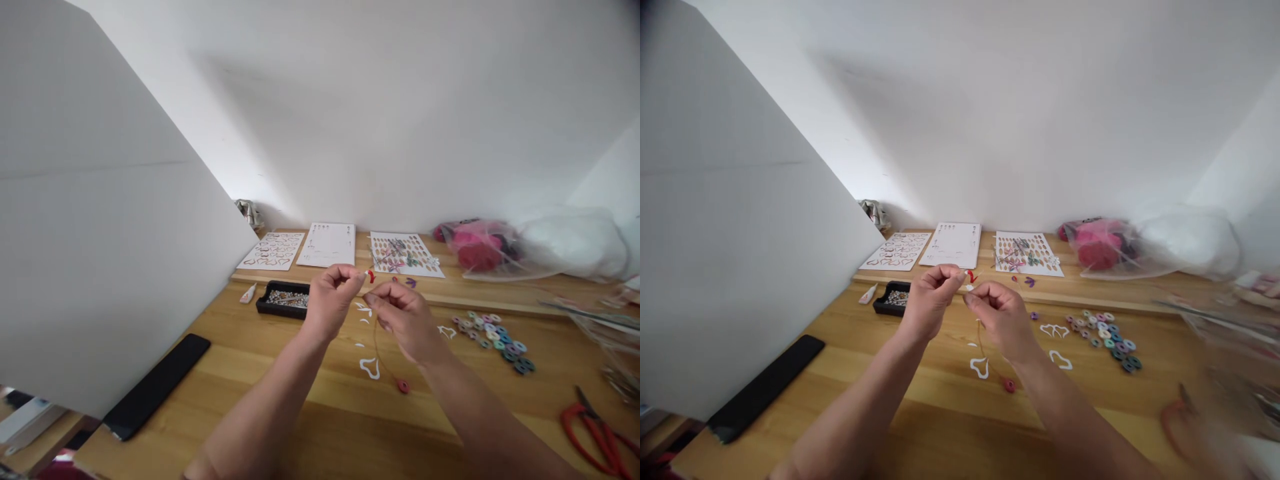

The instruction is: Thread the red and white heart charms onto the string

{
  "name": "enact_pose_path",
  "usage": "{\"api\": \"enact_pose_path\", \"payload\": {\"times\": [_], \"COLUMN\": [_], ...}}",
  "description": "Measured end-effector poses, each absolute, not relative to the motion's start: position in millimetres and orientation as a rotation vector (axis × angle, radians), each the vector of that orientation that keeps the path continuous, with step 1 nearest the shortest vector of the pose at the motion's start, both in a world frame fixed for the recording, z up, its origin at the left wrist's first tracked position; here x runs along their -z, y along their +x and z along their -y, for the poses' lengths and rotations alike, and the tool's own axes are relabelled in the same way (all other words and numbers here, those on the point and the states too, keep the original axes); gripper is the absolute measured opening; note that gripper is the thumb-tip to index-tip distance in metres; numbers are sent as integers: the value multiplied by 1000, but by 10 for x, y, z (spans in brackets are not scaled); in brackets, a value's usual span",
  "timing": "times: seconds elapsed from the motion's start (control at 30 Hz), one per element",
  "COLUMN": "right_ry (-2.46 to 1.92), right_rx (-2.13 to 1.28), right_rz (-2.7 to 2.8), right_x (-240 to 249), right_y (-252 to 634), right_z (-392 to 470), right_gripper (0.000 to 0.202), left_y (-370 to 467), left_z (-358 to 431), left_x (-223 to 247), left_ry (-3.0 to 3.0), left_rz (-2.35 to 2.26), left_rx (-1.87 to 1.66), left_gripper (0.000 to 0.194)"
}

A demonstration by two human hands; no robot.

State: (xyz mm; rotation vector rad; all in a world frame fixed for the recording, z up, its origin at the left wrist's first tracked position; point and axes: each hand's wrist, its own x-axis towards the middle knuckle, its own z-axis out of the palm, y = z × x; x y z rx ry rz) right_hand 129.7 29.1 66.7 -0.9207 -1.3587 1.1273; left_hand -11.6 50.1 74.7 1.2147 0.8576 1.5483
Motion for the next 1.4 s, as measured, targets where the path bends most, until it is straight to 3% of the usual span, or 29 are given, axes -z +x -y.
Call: {"api": "enact_pose_path", "payload": {"times": [0.2,0.37,1.4], "right_ry": [-998,-990,-1030], "right_rx": [-479,-199,-385], "right_rz": [1624,1673,1643], "right_x": [-842,-900,-929], "right_y": [1431,1558,1660], "right_z": [-102,-119,-190], "right_gripper": [15,10,13], "left_y": [-186,-208,-172], "left_z": [-518,-451,-439], "left_x": [-695,-753,-741], "left_ry": [1414,1554,1441], "left_rz": [-963,-1020,-931], "left_rx": [-1461,-1277,-1149], "left_gripper": [21,21,24]}}
